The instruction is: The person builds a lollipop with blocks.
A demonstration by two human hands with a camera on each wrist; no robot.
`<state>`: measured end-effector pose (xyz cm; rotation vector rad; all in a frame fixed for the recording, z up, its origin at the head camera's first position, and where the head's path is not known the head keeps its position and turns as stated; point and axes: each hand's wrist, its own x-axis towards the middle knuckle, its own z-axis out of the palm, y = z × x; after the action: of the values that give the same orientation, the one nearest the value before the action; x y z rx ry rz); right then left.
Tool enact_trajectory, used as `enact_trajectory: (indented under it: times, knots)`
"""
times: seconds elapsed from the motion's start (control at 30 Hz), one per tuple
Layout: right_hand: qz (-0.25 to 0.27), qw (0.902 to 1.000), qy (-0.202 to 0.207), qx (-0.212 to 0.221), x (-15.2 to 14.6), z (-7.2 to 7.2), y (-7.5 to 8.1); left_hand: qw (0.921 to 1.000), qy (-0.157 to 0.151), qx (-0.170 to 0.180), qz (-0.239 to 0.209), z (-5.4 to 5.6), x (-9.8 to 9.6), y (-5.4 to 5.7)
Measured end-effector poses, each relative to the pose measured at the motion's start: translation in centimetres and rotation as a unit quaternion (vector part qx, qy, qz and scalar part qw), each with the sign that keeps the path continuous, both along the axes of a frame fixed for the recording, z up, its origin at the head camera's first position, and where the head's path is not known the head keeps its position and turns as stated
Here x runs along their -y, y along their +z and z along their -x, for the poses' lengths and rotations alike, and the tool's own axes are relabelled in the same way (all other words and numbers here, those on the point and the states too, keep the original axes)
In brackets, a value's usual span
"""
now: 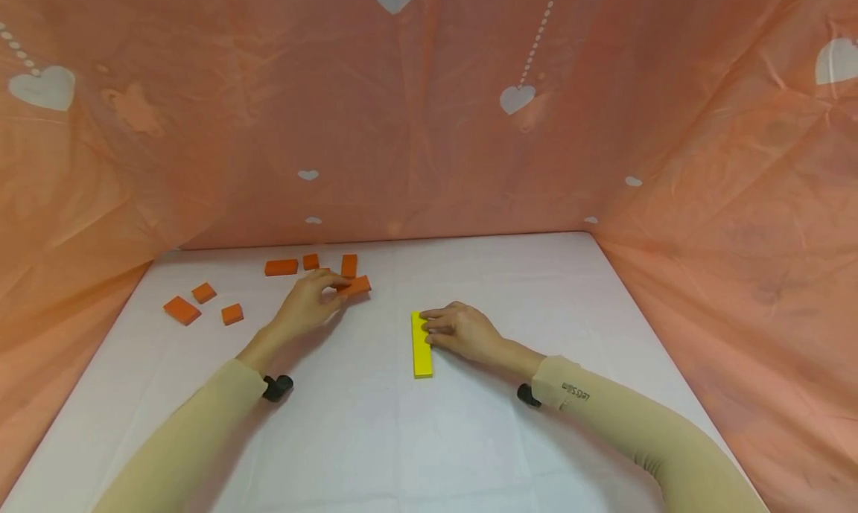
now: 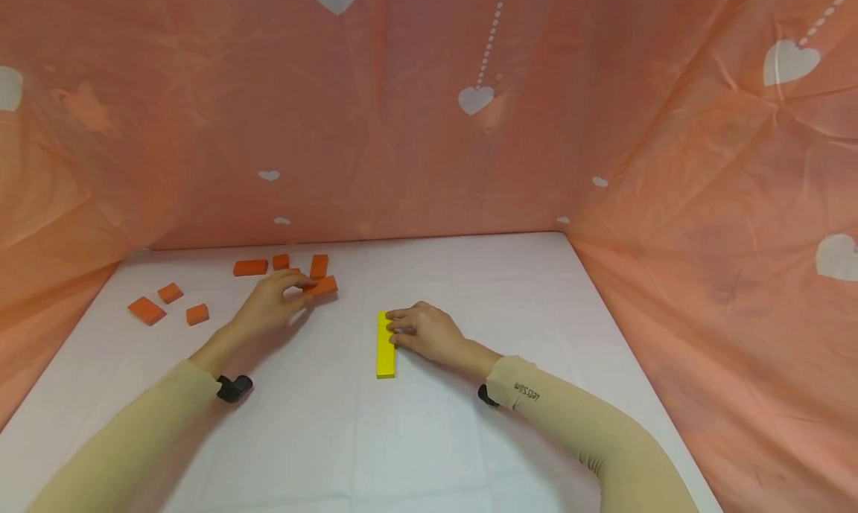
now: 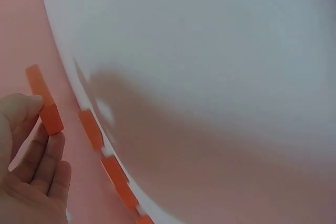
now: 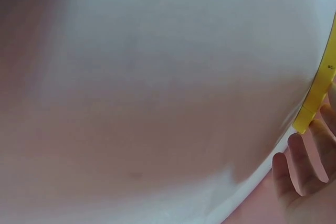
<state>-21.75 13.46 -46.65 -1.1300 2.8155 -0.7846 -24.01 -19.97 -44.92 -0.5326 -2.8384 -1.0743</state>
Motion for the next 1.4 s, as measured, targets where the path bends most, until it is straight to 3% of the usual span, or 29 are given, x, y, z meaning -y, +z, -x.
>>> enact_trajectory:
  times: [0.6, 0.87, 0.97, 1.4]
  knots:
    - [-0.001, 0.9999, 0.012, -0.009, 0.0, 0.1, 0.3, 0.9966, -0.078, -0.001, 0.027, 1.7, -6.2, -0.2]
    - [-0.001, 0.9997, 0.021, -0.015, 0.0, 0.2, 0.3, 0.9891, -0.128, -0.019, 0.069, 2.7, -7.9, -1.0]
    - [-0.003, 0.9997, 0.021, -0.016, 0.0, 0.2, 0.2, 0.9868, -0.141, -0.011, 0.079, 2.9, -8.6, -1.0]
    - [-0.010, 0.9996, 0.019, -0.019, 0.0, 0.1, 0.4, 0.9836, -0.147, 0.014, 0.103, 2.4, -10.0, -1.0]
